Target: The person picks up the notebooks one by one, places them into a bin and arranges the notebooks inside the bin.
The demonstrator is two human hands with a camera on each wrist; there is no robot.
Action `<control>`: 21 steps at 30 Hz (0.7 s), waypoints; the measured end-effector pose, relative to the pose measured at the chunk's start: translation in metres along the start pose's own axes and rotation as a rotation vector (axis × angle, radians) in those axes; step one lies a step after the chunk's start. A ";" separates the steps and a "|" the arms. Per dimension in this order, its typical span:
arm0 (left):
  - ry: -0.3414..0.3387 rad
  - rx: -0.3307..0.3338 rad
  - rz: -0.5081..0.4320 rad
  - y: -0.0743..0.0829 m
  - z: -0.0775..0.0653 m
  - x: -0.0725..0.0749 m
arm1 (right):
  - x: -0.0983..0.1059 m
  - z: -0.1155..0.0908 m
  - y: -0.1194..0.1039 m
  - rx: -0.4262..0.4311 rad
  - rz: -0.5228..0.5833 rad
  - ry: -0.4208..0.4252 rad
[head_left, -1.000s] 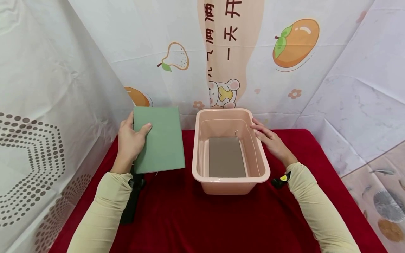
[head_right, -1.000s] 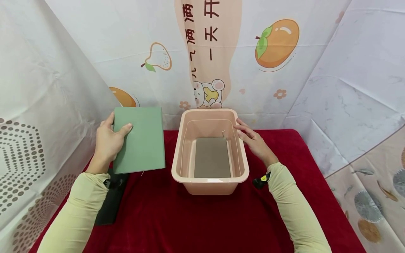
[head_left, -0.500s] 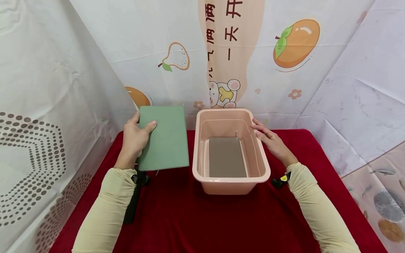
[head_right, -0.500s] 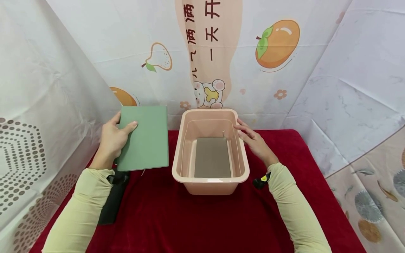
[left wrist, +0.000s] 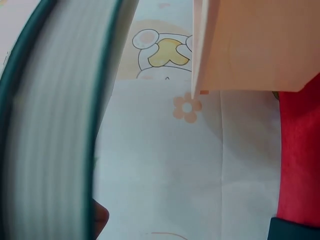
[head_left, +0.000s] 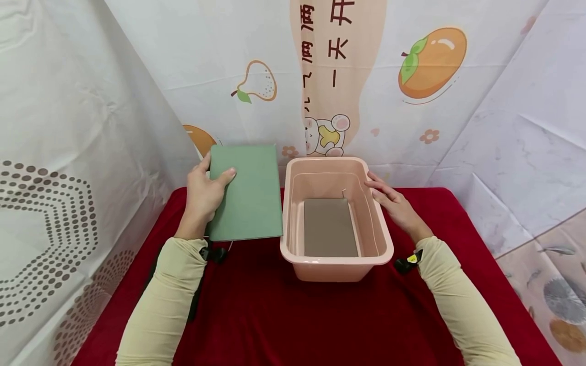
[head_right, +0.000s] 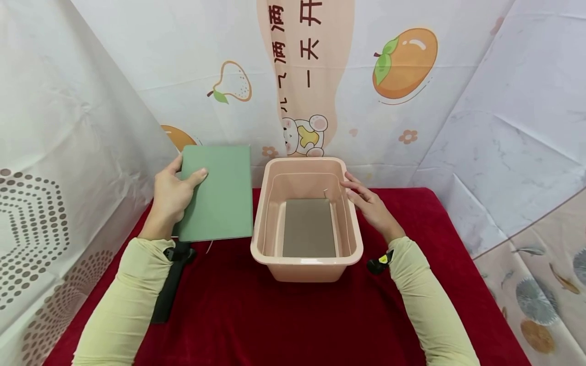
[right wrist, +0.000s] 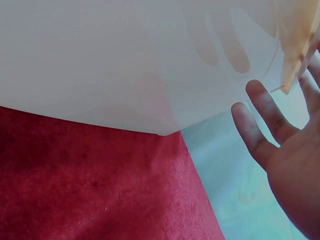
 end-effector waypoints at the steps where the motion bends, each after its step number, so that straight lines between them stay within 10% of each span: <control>1: -0.002 -0.004 -0.007 0.001 0.000 -0.002 | 0.000 0.000 0.000 0.002 -0.001 -0.001; 21: -0.060 -0.052 -0.080 0.028 0.003 -0.039 | 0.000 0.000 0.001 0.009 -0.011 0.001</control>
Point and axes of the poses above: each hand's wrist, its own z-axis towards the middle knuckle, its own x-axis out of the back of the hand, y = z × x, the point moved 6 cm from there along z, towards the middle knuckle, and after that the axes turned 3 degrees about z, right-handed, at the moved point
